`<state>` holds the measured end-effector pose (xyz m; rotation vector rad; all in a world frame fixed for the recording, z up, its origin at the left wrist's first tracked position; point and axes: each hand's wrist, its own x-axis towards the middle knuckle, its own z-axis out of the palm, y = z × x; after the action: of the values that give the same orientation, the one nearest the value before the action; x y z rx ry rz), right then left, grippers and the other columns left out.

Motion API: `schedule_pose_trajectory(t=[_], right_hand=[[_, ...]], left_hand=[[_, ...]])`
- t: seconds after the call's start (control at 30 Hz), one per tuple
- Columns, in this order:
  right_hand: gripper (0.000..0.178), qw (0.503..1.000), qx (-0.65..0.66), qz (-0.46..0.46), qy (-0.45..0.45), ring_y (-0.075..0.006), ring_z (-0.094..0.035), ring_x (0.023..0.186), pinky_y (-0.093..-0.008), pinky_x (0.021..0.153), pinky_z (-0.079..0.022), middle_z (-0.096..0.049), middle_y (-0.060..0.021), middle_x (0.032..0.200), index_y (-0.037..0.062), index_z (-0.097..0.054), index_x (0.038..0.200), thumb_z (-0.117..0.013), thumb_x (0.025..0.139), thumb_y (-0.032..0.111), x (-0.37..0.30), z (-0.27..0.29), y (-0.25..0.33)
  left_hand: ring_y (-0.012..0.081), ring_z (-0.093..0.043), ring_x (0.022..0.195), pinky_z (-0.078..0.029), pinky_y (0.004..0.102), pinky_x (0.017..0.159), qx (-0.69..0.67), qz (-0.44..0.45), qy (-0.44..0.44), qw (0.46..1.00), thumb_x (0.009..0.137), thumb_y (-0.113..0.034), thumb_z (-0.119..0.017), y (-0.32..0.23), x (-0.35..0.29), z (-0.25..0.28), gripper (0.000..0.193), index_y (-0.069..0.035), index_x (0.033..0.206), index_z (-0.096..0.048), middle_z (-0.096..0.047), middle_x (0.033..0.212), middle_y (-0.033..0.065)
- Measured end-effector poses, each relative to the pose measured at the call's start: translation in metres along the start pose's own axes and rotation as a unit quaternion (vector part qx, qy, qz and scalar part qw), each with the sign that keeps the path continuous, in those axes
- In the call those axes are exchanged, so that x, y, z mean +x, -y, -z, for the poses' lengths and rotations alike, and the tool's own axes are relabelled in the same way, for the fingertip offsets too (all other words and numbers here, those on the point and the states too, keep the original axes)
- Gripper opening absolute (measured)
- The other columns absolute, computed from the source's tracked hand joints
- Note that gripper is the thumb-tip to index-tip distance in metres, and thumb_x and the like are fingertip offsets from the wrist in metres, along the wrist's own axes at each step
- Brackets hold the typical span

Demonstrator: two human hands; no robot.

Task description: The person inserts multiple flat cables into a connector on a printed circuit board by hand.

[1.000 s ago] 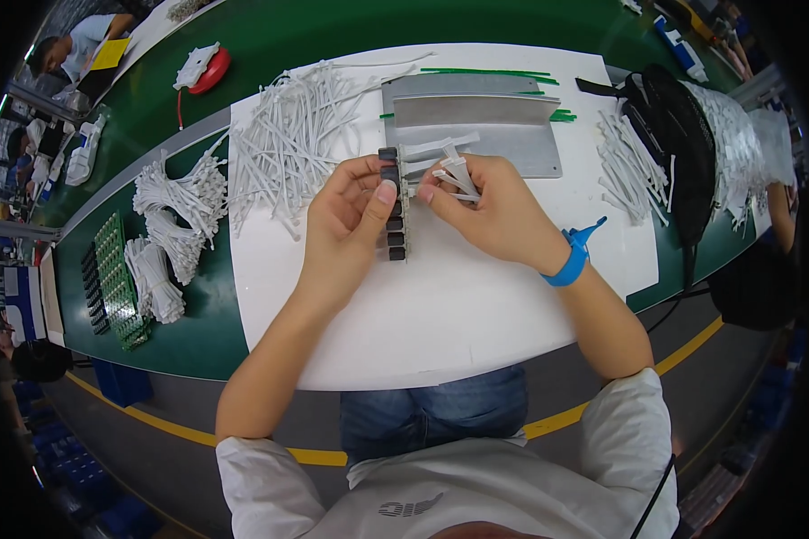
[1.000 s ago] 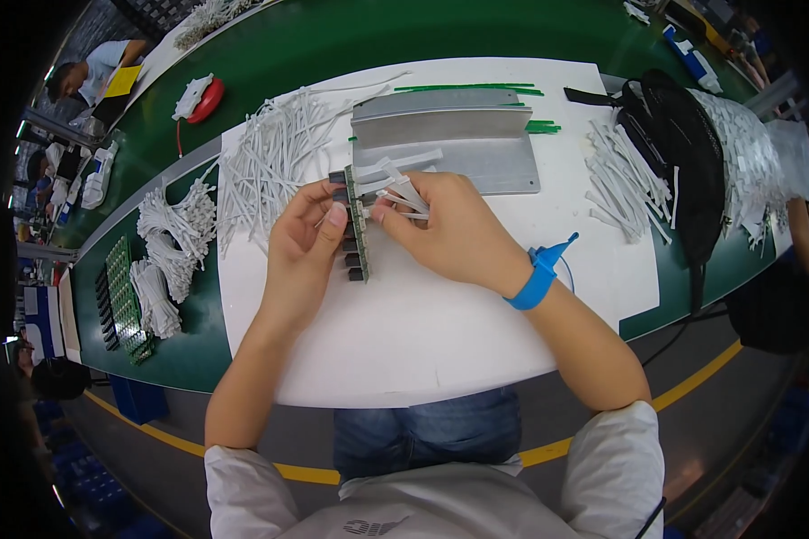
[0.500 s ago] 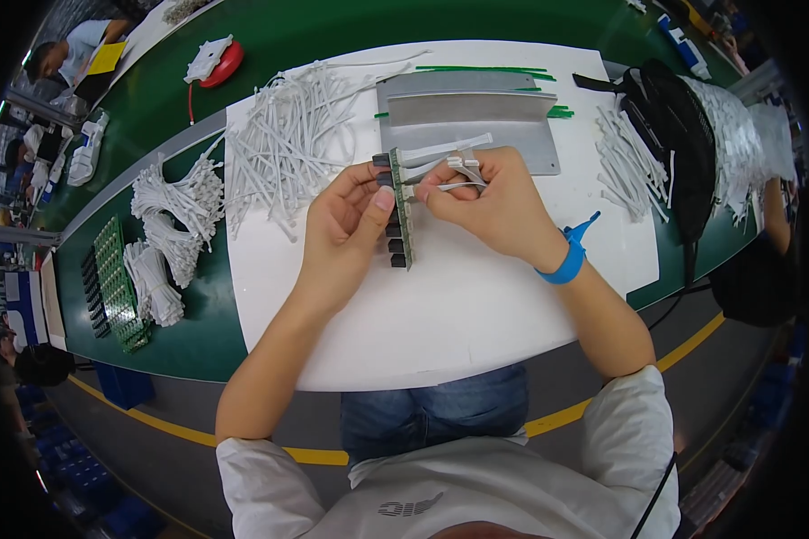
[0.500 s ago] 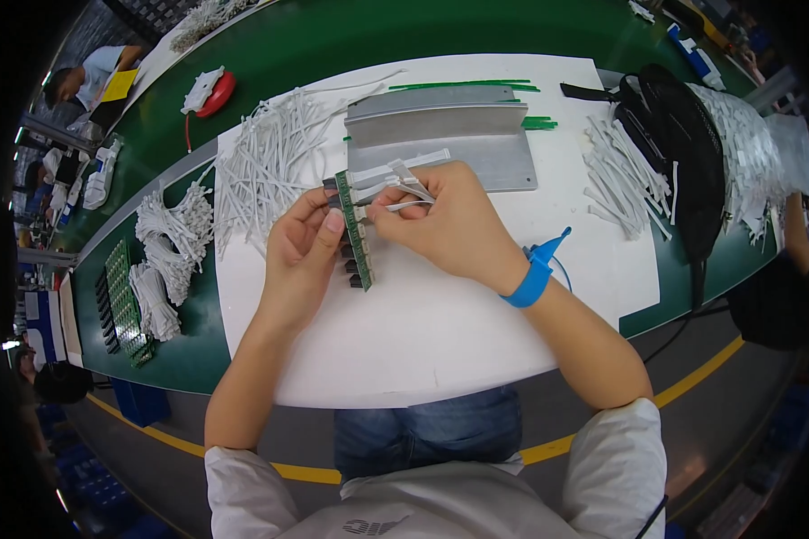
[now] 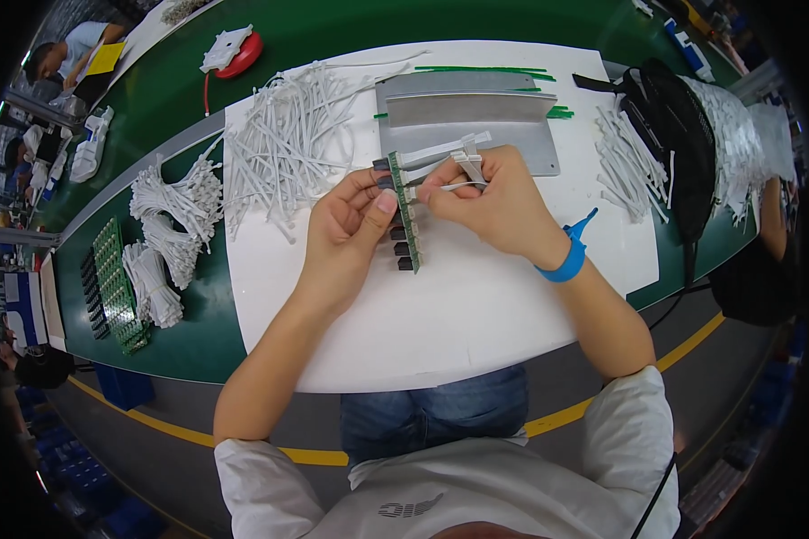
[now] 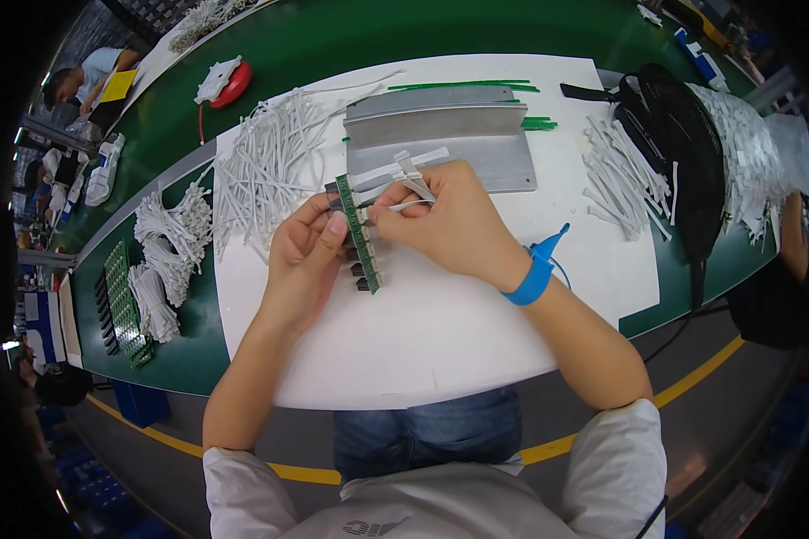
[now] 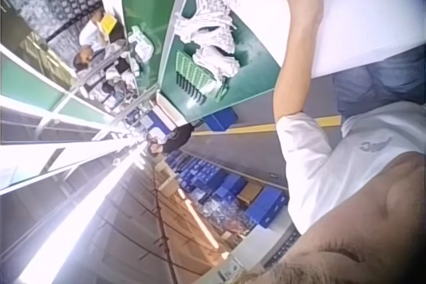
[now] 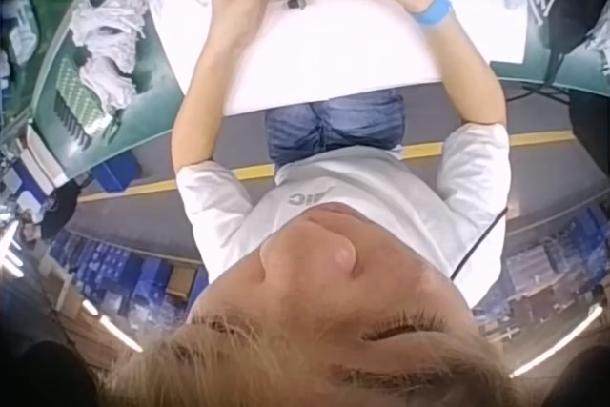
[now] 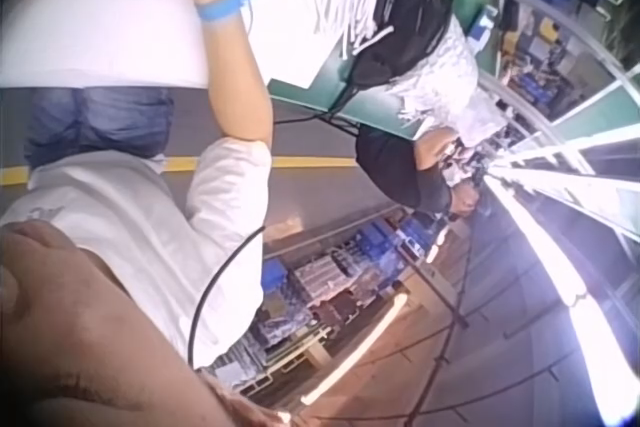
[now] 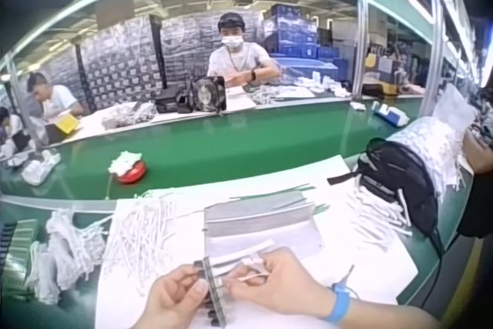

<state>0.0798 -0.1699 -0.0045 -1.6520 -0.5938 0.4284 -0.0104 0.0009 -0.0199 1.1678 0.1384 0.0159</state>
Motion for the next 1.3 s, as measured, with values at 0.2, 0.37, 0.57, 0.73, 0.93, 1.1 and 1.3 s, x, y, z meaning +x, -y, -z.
schedule_pose_trajectory(t=[0.2, 0.37, 0.57, 0.73, 0.93, 1.1, 1.3], right_hand=[[0.007, 1.0, -0.001, -0.025, 0.008, -0.0005, -0.036, 0.054, -0.0194, 0.05, -0.031, -0.042, 0.0091, 0.054, 0.0001, -0.069, 0.076, -0.071, 0.076, 0.007, -0.0002, 0.0004, 0.007], [0.008, 1.0, -0.004, -0.013, 0.016, -0.0005, -0.036, 0.053, -0.0189, 0.051, -0.03, -0.043, 0.0087, 0.054, 0.0001, -0.069, 0.075, -0.071, 0.076, 0.008, -0.0007, 0.0001, 0.0083], [0.007, 1.0, -0.01, -0.02, 0.022, -0.0004, -0.035, 0.053, -0.0192, 0.051, -0.03, -0.043, 0.0087, 0.053, 0.0002, -0.069, 0.075, -0.07, 0.075, 0.007, -0.0005, 0.0017, 0.0092], [0.007, 0.999, -0.021, -0.024, 0.031, -0.0004, -0.035, 0.052, -0.0197, 0.05, -0.029, -0.043, 0.0087, 0.052, 0.0007, -0.069, 0.075, -0.069, 0.076, 0.007, -0.0003, 0.0045, 0.0119], [0.006, 0.999, -0.025, -0.02, 0.03, 0.0, -0.034, 0.05, -0.0198, 0.048, -0.029, -0.042, 0.0089, 0.052, 0.0012, -0.069, 0.076, -0.069, 0.076, 0.007, 0.0001, 0.0046, 0.0112], [0.007, 0.999, -0.026, -0.023, 0.031, 0.0002, -0.035, 0.05, -0.0191, 0.047, -0.029, -0.044, 0.0089, 0.052, 0.0011, -0.069, 0.076, -0.069, 0.076, 0.008, 0.0003, 0.0041, 0.0107], [0.007, 0.999, -0.023, -0.026, 0.032, 0.0005, -0.035, 0.051, -0.0189, 0.048, -0.029, -0.046, 0.0084, 0.053, 0.0008, -0.069, 0.076, -0.069, 0.076, 0.008, 0.0003, 0.0045, 0.0108]], left_hand=[[0.007, -0.057, 0.089, -0.047, 0.0209, 0.08, 0.001, 0.001, -0.002, 1.0, 0.094, -0.013, -0.059, -0.0014, -0.0007, -0.0003, 0.029, 0.002, 0.118, -0.052, -0.062, 0.103, 0.0052], [0.0067, -0.058, 0.088, -0.047, 0.0203, 0.079, 0.004, 0.003, -0.005, 1.0, 0.094, -0.013, -0.06, -0.0016, -0.0012, -0.0002, 0.029, 0.002, 0.117, -0.052, -0.063, 0.102, 0.0047], [0.0075, -0.059, 0.089, -0.048, 0.0223, 0.082, -0.009, -0.001, -0.005, 1.0, 0.094, -0.012, -0.058, 0.0001, -0.0016, -0.0026, 0.027, 0.002, 0.117, -0.052, -0.063, 0.104, 0.0058], [0.0076, -0.059, 0.09, -0.049, 0.023, 0.083, -0.007, 0.001, 0.013, 1.0, 0.095, -0.01, -0.056, -0.0007, -0.0014, -0.0013, 0.025, 0.002, 0.117, -0.052, -0.064, 0.105, 0.0057], [0.0076, -0.059, 0.09, -0.048, 0.0227, 0.083, -0.001, 0.012, 0.01, 1.0, 0.095, -0.01, -0.056, -0.0024, -0.001, -0.0007, 0.026, 0.001, 0.118, -0.052, -0.064, 0.105, 0.0054], [0.0078, -0.059, 0.09, -0.048, 0.023, 0.083, -0.002, 0.01, 0.013, 1.0, 0.095, -0.01, -0.057, -0.002, -0.001, -0.0009, 0.026, 0.002, 0.118, -0.052, -0.064, 0.105, 0.0057], [0.0083, -0.059, 0.091, -0.049, 0.0235, 0.084, -0.01, 0.011, 0.014, 1.0, 0.095, -0.011, -0.057, -0.0014, -0.0014, -0.0007, 0.026, 0.002, 0.118, -0.052, -0.064, 0.106, 0.0063]])
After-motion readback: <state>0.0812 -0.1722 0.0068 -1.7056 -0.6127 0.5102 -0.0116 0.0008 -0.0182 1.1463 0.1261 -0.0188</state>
